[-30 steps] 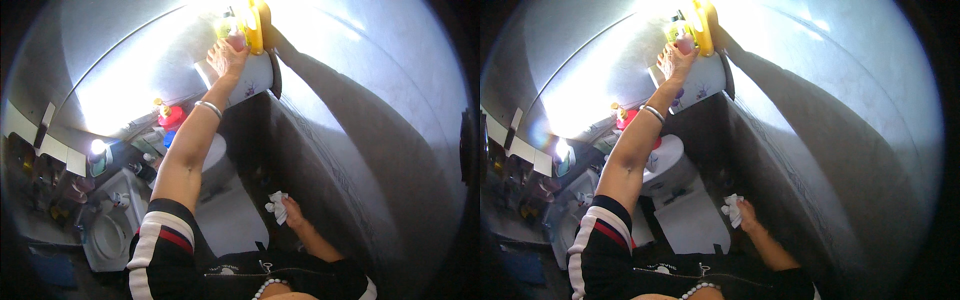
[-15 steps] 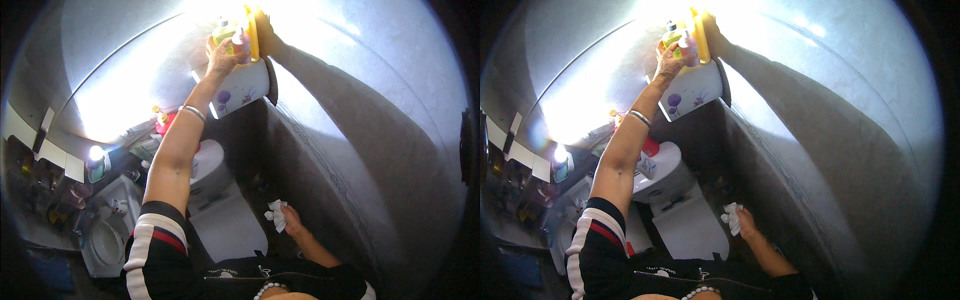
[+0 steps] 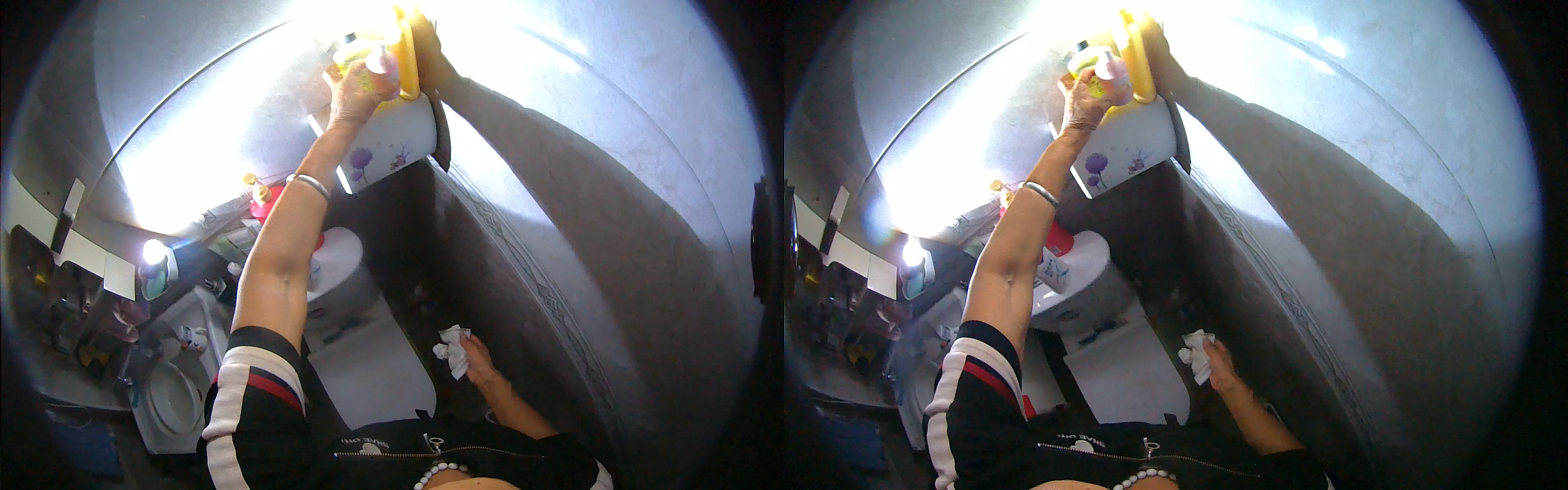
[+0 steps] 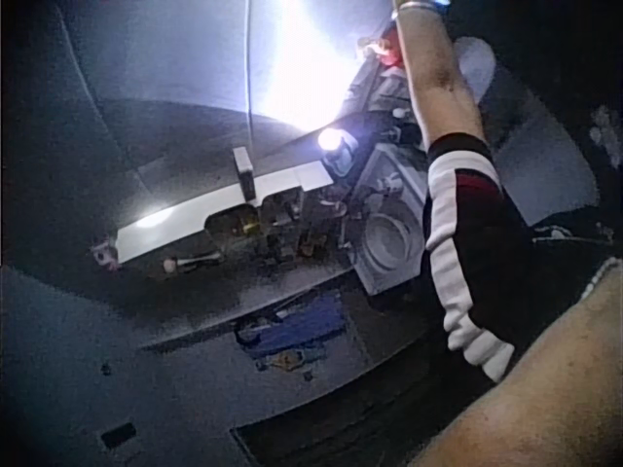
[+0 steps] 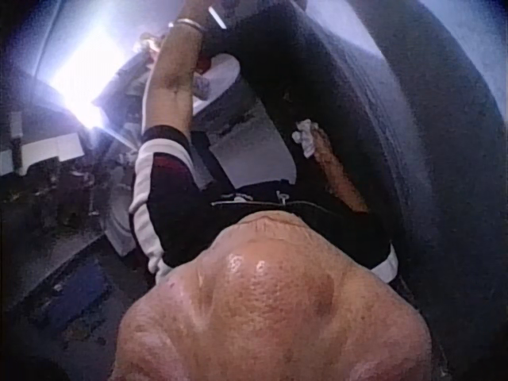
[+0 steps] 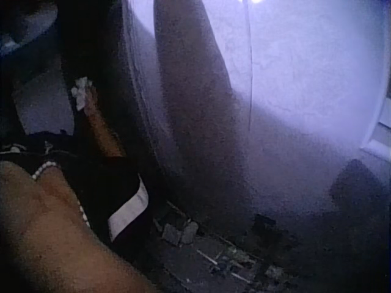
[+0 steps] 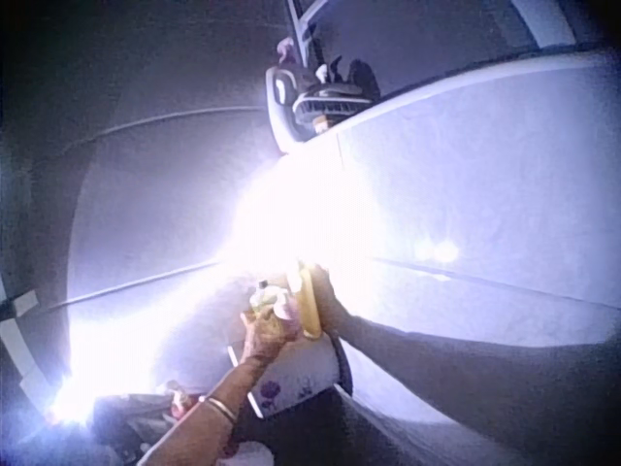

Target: The person cleans a bathroom sink and surrounding surfaces using a white cloth. They wipe the sink basin, faucet, and toilet tank, then move to a wall-mounted shelf to wipe and rearrange several bottles. The person also wrings out the cloth in a white basin of water.

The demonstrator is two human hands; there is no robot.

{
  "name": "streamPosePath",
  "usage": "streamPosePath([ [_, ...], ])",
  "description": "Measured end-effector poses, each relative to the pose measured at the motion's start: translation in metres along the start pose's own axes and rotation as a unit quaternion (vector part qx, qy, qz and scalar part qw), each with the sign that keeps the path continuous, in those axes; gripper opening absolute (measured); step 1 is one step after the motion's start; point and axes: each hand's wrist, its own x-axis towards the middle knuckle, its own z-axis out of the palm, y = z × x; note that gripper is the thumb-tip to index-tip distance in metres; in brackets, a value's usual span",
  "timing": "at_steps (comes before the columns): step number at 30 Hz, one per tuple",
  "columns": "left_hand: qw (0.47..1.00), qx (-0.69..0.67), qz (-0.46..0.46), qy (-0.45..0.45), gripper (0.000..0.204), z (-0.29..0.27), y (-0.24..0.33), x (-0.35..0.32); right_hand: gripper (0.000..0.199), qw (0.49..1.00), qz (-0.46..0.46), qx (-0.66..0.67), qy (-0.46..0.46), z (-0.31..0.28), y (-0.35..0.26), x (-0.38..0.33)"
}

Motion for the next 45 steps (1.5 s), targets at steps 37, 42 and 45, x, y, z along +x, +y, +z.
streamPosePath([
  [37, 0.982, -0.089, -0.128, 0.104, 0.07, -0.158, 0.02, -0.382, 0.021, 0.416, -0.582, -0.69, 0.11, 0.379, -0.269, 0.128],
  [42, 0.966, -0.111, -0.185, 0.144, 0.069, -0.176, 0.014, -0.423, 0.021, 0.387, -0.586, -0.711, 0.033, 0.393, -0.252, 0.131],
  [45, 0.969, -0.07, -0.183, 0.147, 0.069, -0.184, 0.014, -0.432, 0.02, 0.433, -0.652, -0.616, -0.095, 0.404, -0.24, 0.132],
])
